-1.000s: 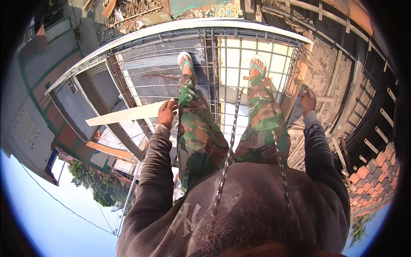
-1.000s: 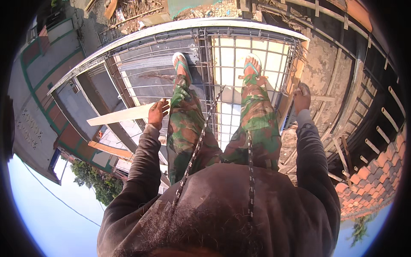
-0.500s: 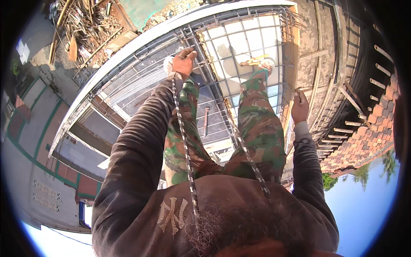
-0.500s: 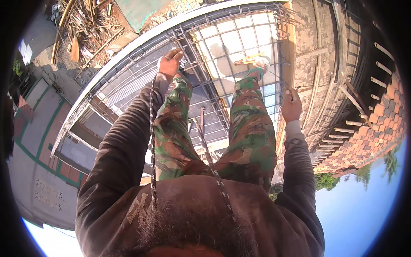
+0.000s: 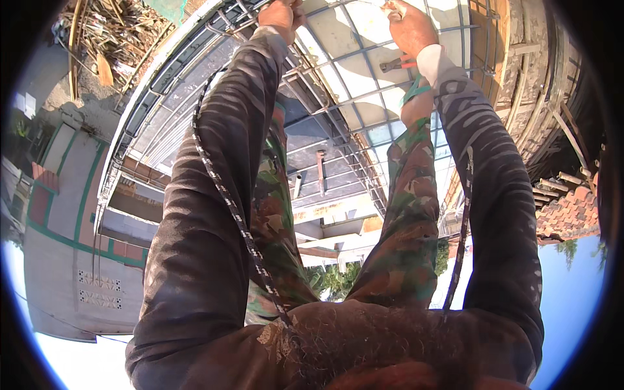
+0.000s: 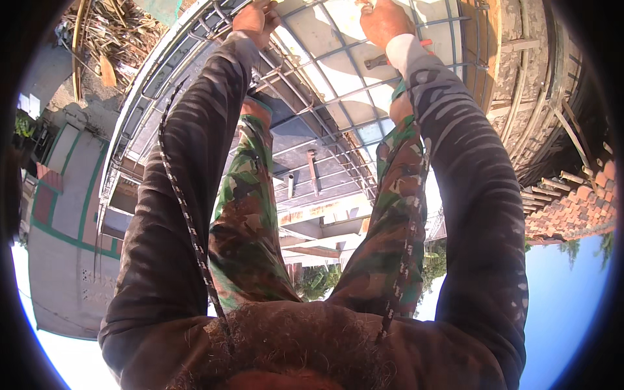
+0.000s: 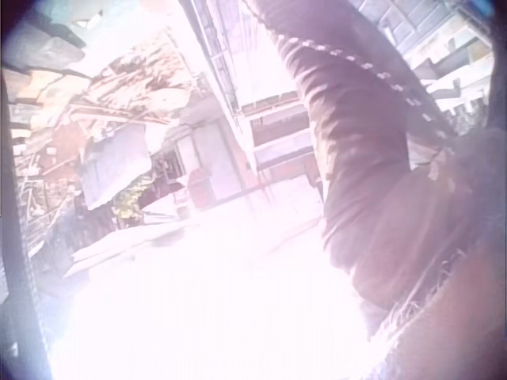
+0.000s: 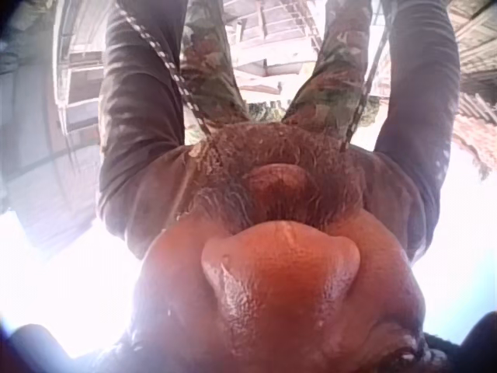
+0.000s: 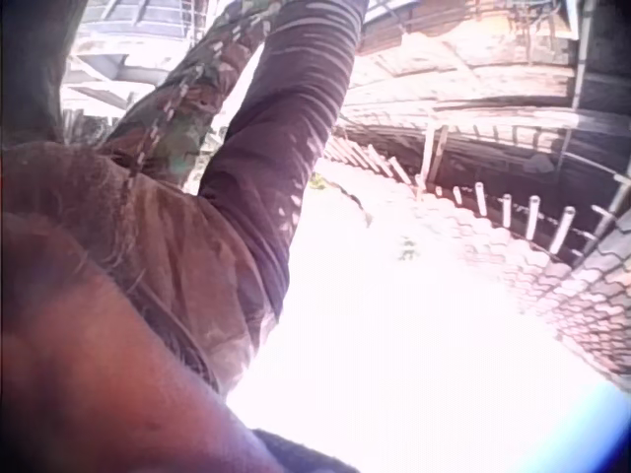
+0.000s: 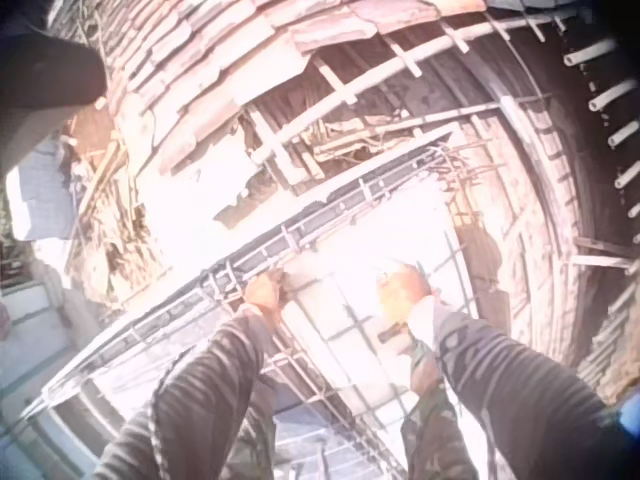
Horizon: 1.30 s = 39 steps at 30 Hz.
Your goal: The person ties metal rebar together with thin wire using pliers on a roof structure.
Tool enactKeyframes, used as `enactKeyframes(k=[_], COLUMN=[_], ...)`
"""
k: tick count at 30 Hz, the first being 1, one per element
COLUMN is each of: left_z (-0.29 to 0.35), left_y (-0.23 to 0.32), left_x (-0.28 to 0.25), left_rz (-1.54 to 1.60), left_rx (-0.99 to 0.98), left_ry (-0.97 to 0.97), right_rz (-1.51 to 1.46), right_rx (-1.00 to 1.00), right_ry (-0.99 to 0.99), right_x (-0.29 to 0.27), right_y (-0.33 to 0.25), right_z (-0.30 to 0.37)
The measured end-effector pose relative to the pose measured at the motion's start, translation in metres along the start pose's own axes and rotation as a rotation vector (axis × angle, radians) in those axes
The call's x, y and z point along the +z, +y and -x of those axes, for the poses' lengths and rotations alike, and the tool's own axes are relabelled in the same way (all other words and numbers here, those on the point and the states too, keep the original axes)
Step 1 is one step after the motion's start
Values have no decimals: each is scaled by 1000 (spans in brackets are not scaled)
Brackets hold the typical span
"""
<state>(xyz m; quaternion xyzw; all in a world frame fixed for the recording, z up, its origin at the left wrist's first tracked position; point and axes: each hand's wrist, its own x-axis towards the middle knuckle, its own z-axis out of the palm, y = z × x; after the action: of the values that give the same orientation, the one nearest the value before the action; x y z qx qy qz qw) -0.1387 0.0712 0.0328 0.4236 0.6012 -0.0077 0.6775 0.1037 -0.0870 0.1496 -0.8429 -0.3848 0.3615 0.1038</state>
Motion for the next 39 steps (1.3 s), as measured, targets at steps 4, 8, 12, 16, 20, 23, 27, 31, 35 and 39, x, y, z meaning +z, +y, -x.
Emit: enactKeyframes(k=[4,8,12,16,20,23,27,31,35,39], left_z=[13,0,-7,1,3,-9,-12,-12,-9,-9], left_y=[27,16,0,32,42,31,29,28,30,27], left_x=[16,10,-4,0,10,4,4,3,3,0], left_rz=[526,677,791,1078,987,953,983,1009,1021,1022], left_rx=[-180,-145,-142,-242,-251,-224,-245,-257,-231,-223], left_ry=[-5,-145,-230,-260,-86,-155,-88,-144,-170,-171], right_rz=[300,469,190,261,-767,-1033,12,195,253,474], right_rx=[-610,-675,-210,40,281,262,-228,-550,-649,-537], right_ry=[98,-5,-84,-246,-414,-394,-80,74,-6,-208], right_x=[42,72,69,72,69,66,43,43,42,44], right_y=[61,72,28,40,48,43,-21,-31,-52,-75], right_z=[-54,-88,-97,-102,-107,-105,-89,-89,-86,-84])
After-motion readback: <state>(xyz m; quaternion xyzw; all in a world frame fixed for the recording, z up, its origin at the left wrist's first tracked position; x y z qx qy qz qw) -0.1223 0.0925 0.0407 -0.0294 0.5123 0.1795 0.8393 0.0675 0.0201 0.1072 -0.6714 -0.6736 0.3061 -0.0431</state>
